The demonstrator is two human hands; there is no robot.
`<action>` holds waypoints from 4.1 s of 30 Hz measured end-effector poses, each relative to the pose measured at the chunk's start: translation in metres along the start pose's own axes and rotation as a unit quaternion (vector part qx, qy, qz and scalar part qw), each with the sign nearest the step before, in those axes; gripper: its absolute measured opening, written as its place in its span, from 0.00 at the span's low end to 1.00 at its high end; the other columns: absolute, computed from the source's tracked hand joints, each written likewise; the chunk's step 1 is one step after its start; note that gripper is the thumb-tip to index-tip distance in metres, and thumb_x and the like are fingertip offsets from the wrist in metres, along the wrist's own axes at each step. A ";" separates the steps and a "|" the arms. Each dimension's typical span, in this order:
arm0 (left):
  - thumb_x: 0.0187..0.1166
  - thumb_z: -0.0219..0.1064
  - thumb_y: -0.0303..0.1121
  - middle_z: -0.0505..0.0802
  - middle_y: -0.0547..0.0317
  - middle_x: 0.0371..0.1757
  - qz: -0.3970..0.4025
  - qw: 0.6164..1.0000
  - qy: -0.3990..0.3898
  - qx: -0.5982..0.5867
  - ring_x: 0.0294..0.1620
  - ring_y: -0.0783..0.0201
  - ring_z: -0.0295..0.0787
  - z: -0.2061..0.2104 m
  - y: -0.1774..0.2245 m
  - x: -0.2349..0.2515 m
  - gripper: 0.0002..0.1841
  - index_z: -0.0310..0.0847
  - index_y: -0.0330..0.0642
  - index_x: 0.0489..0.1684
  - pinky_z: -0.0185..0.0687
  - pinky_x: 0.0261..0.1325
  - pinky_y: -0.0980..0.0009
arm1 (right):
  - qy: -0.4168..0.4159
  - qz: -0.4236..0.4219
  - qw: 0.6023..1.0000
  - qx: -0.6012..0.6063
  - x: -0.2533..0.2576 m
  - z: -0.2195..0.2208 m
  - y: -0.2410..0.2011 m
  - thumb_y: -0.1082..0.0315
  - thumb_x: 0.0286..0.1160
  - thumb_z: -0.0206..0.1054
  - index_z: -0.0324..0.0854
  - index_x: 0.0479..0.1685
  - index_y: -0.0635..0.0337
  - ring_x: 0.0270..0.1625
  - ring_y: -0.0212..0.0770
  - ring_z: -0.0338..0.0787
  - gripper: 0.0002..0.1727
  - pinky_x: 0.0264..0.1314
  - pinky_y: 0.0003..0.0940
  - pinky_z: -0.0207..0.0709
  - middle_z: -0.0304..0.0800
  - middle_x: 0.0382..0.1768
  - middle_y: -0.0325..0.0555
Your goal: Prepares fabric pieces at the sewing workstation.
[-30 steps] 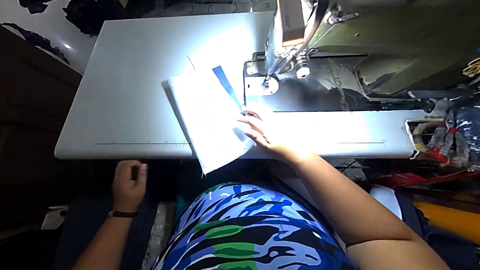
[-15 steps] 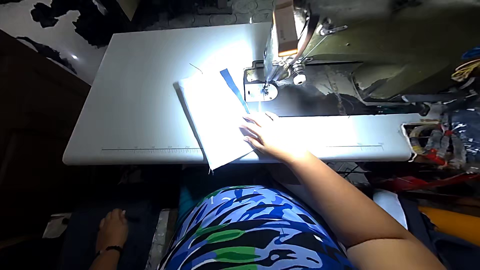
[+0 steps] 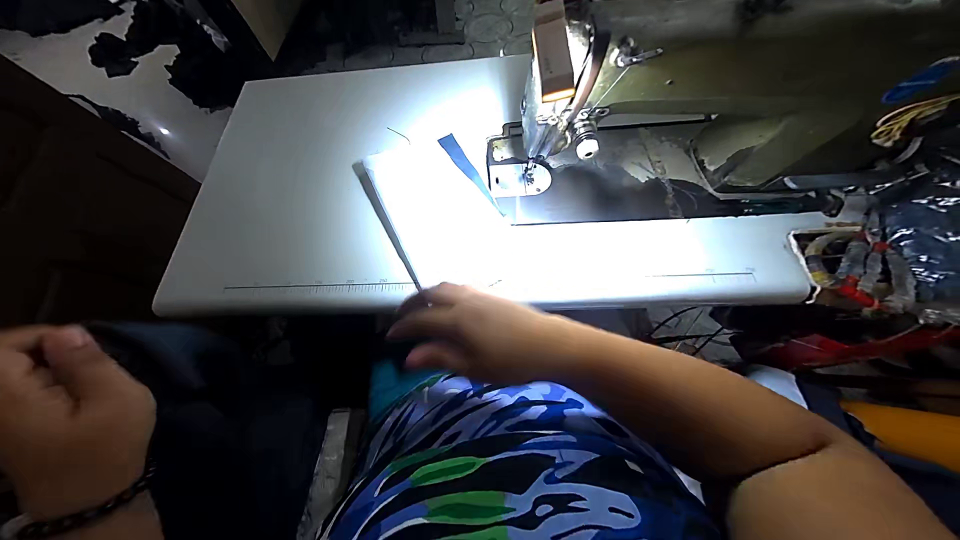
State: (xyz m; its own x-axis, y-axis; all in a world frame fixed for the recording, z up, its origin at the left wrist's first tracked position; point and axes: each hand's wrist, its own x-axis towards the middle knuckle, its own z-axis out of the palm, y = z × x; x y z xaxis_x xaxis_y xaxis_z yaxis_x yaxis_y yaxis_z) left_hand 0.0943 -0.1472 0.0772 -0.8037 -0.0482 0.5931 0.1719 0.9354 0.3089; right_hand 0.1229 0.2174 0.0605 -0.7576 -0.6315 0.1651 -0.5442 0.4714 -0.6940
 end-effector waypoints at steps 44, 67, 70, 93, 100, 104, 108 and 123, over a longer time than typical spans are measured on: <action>0.86 0.65 0.43 0.86 0.18 0.57 0.057 0.964 -0.220 -0.137 0.62 0.25 0.84 0.148 0.109 0.191 0.28 0.75 0.19 0.65 0.74 0.64 0.25 | 0.091 0.341 0.919 0.179 -0.078 -0.051 0.076 0.61 0.91 0.57 0.82 0.61 0.64 0.44 0.30 0.86 0.16 0.54 0.32 0.80 0.89 0.42 0.45; 0.85 0.60 0.37 0.87 0.31 0.67 0.207 0.951 -0.198 -0.118 0.71 0.32 0.81 0.248 0.158 0.068 0.26 0.73 0.31 0.78 0.64 0.70 0.31 | 0.627 0.315 0.702 -0.120 -0.204 -0.086 0.174 0.58 0.88 0.60 0.71 0.19 0.63 0.21 0.22 0.73 0.25 0.29 0.22 0.71 0.74 0.19 0.36; 0.88 0.55 0.35 0.90 0.32 0.56 0.187 0.951 -0.179 -0.167 0.63 0.33 0.84 0.251 0.155 0.072 0.19 0.88 0.30 0.57 0.67 0.63 0.30 | 0.546 0.248 0.786 -0.151 -0.163 -0.072 0.151 0.69 0.85 0.59 0.83 0.36 0.76 0.44 0.39 0.86 0.16 0.52 0.33 0.81 0.86 0.37 0.57; 0.89 0.63 0.42 0.91 0.29 0.59 0.078 0.948 -0.279 -0.131 0.66 0.31 0.85 0.243 0.165 0.075 0.21 0.86 0.28 0.60 0.60 0.72 0.25 | 0.385 0.322 0.832 -0.238 -0.223 -0.095 0.159 0.68 0.85 0.56 0.83 0.71 0.65 0.83 0.56 0.76 0.21 0.88 0.54 0.64 0.81 0.76 0.58; 0.90 0.57 0.36 0.90 0.27 0.51 0.079 0.954 -0.261 -0.128 0.59 0.31 0.87 0.242 0.164 0.072 0.17 0.84 0.26 0.50 0.62 0.66 0.26 | 0.582 0.214 0.783 -0.037 -0.223 -0.069 0.158 0.73 0.78 0.55 0.85 0.21 0.61 0.37 0.28 0.91 0.17 0.54 0.31 0.85 0.91 0.26 0.34; 0.89 0.58 0.35 0.90 0.28 0.51 0.097 0.955 -0.244 -0.142 0.59 0.32 0.87 0.242 0.160 0.071 0.17 0.83 0.25 0.51 0.63 0.65 0.27 | 0.700 0.207 0.665 0.156 -0.216 -0.084 0.150 0.58 0.91 0.50 0.65 0.12 0.40 0.13 0.25 0.69 0.26 0.31 0.30 0.80 0.63 0.07 0.21; 0.88 0.57 0.35 0.90 0.28 0.54 0.109 0.954 -0.234 -0.156 0.61 0.32 0.87 0.243 0.159 0.071 0.17 0.84 0.25 0.52 0.64 0.64 0.26 | 0.562 0.251 0.787 -0.046 -0.178 -0.074 0.158 0.66 0.87 0.57 0.84 0.34 0.68 0.38 0.28 0.84 0.16 0.47 0.27 0.80 0.85 0.31 0.41; 0.90 0.60 0.38 0.89 0.28 0.57 0.093 0.943 -0.249 -0.199 0.65 0.32 0.84 0.243 0.154 0.074 0.19 0.84 0.24 0.52 0.63 0.68 0.25 | 0.440 0.253 0.861 -0.028 -0.149 -0.057 0.114 0.74 0.74 0.65 0.88 0.28 0.67 0.33 0.30 0.89 0.09 0.40 0.29 0.84 0.90 0.28 0.44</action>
State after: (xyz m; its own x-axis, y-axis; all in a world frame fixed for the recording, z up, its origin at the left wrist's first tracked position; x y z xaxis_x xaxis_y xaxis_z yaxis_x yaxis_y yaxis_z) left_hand -0.0772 0.0784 -0.0116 -0.8896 0.3667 0.2724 0.4567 0.7010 0.5478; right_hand 0.1531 0.4004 -0.0030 -0.8696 0.3621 0.3356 -0.0628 0.5931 -0.8027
